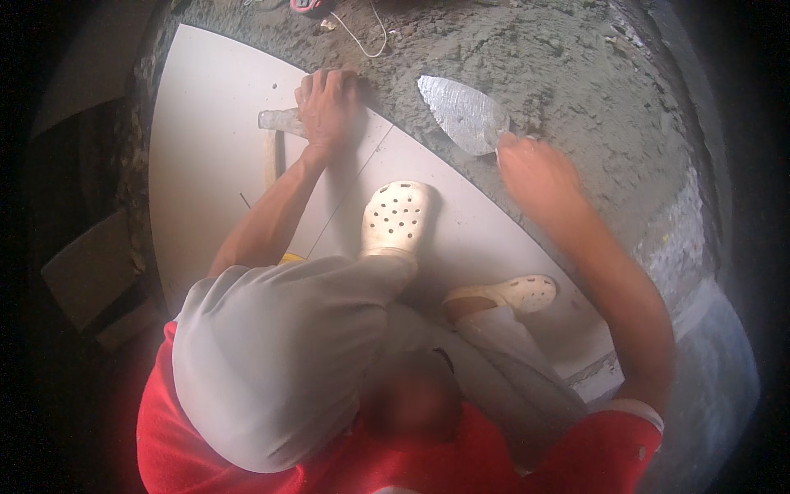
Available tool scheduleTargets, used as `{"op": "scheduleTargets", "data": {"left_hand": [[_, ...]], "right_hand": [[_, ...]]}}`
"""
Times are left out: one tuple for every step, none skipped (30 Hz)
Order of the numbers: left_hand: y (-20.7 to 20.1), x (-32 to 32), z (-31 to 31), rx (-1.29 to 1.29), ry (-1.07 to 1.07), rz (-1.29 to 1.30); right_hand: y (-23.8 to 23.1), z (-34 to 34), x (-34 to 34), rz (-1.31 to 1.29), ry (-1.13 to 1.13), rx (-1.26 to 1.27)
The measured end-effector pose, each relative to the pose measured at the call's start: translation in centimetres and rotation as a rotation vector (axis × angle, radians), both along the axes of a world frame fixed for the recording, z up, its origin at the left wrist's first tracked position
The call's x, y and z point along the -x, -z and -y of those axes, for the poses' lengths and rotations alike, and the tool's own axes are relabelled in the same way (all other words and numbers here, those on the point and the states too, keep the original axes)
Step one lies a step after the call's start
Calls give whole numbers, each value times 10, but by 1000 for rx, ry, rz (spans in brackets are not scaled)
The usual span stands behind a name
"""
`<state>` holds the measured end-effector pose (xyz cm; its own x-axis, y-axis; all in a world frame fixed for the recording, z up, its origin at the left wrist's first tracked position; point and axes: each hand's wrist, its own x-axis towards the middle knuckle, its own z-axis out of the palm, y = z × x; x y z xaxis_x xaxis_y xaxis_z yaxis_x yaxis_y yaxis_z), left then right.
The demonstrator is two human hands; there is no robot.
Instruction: The person spreads wet cement on the floor using a trowel, then places a large white tile onto the cement. They use a hammer to tap the tile into place and continue to spread cement around the edges.
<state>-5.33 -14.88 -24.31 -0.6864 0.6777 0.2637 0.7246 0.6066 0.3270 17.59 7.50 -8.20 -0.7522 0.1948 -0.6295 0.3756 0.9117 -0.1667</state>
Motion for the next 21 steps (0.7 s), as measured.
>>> {"op": "scheduleTargets", "data": {"left_hand": [[0,1,0,-10,3,16],[1,1,0,-20,9,2],[2,1,0,-31,11,1],[2,1,1,-34,5,8],[3,0,2,-24,-3,-4],[4,0,2,-10,-8,-7],[5,-1,2,-1,-6,-10],[5,-1,1,-4,-18,-9],[6,-1,0,-20,-14,-3],[6,-1,0,-34,-12,1],[5,0,0,-45,-10,11],[4,0,0,-42,-10,4],[3,0,0,-36,-10,5],[2,-1,1,-45,-5,-2],[2,0,0,-22,-7,5],[2,0,0,-16,-10,4],[2,1,0,5,-11,19],[2,2,-1,-18,-4,-5],[2,1,0,-21,-2,-9],[1,0,2,-19,-5,-1],[1,-2,3,-3,-11,0]], "right_hand": [[-10,-2,5,-39,0,-17],[-22,-8,8,-68,-1,-27],[-32,-14,12,-117,-8,-36],[-41,-20,12,-158,-7,-25],[-50,-24,7,-213,-7,-10],[-55,-26,1,-310,-16,11],[-54,-27,-4,-248,-6,47],[-50,-25,-10,-234,-5,81],[-44,-22,-16,-298,-43,104],[-33,-16,-18,-162,-13,87],[-19,-7,-18,-104,-25,65],[-9,0,-15,-35,-32,38],[-2,5,-10,-49,-49,38],[-1,9,-5,-49,-55,28],[-2,11,1,8,-57,1],[-10,11,6,-45,-109,-13],[-21,5,11,-38,-158,-39],[-33,-2,18,-64,-209,-64],[-49,-9,20,-68,-219,-86],[-61,-11,18,-97,-229,-98],[-67,-11,20,-159,-252,-106]]}}
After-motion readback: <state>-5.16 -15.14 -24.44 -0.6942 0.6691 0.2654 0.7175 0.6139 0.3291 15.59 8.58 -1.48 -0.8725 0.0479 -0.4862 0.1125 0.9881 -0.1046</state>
